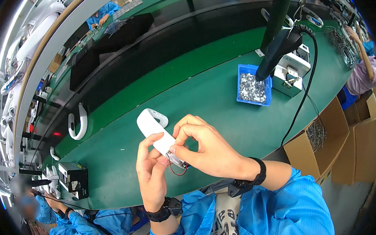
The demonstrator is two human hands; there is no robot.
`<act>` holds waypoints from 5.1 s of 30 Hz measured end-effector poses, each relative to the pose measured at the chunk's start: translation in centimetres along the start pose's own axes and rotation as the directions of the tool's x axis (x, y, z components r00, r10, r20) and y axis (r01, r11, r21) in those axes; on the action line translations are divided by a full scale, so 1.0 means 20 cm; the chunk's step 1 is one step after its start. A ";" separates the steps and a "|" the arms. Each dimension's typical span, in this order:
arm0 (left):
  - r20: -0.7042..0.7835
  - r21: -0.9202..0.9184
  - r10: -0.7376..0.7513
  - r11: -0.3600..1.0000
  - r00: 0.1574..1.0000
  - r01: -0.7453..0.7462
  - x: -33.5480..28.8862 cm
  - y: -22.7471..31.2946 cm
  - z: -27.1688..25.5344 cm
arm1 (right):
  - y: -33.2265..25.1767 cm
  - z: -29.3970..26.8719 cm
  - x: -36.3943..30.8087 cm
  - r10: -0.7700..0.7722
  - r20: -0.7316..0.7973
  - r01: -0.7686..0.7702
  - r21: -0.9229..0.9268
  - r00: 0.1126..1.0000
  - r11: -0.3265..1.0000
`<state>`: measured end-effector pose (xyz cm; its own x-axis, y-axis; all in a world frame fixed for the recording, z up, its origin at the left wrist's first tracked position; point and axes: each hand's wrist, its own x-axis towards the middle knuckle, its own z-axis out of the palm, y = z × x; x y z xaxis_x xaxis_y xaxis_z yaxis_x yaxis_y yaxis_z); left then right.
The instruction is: Assembling electronic components using an electric screwdriver at a factory workbench.
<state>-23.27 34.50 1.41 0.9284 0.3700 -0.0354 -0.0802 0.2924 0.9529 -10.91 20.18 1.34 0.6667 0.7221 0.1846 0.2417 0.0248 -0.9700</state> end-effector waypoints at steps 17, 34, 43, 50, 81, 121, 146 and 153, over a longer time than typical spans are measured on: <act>-0.105 0.097 0.084 0.993 0.991 -0.074 0.00 -0.08 0.02 | 0.13 0.20 -0.07 0.082 -0.071 -0.043 0.441 0.994 0.896; -0.098 0.093 0.006 0.996 0.995 0.003 -0.01 -0.06 0.07 | 0.38 -0.19 -0.39 -0.286 -0.284 0.237 -0.193 0.915 0.952; 0.121 0.100 -0.062 0.994 0.991 0.050 0.21 -0.05 0.16 | -0.05 -0.98 -0.42 -0.630 -0.756 0.431 -0.517 0.175 0.740; 0.119 0.167 -0.010 0.986 0.993 -0.010 0.22 -0.08 0.22 | 0.11 -1.13 0.01 -0.322 -0.229 0.286 -0.178 0.919 0.942; 0.077 0.210 -0.029 0.978 0.997 0.012 0.29 -0.11 0.30 | 0.44 -1.46 -0.06 -0.179 -0.711 0.318 0.067 0.680 0.946; 0.139 0.206 0.130 0.966 0.982 -0.157 0.26 -0.11 0.21 | -0.37 -0.22 0.24 -0.199 0.009 0.174 0.447 0.980 0.877; 0.189 -0.110 -0.019 0.993 0.982 0.041 0.17 -0.11 0.22 | -0.22 -0.78 -0.10 -0.376 -0.543 0.594 0.305 0.750 0.744; 0.228 -0.134 0.032 0.991 0.973 -0.001 0.21 -0.17 0.31 | 0.20 -1.32 -0.14 -0.264 -0.741 0.457 0.065 0.617 0.887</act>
<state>-16.80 29.60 -0.21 0.9836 0.1685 0.0648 -0.1294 0.4073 0.9041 6.79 0.03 1.09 0.8701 -0.0729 0.4875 0.4737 0.3969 -0.7862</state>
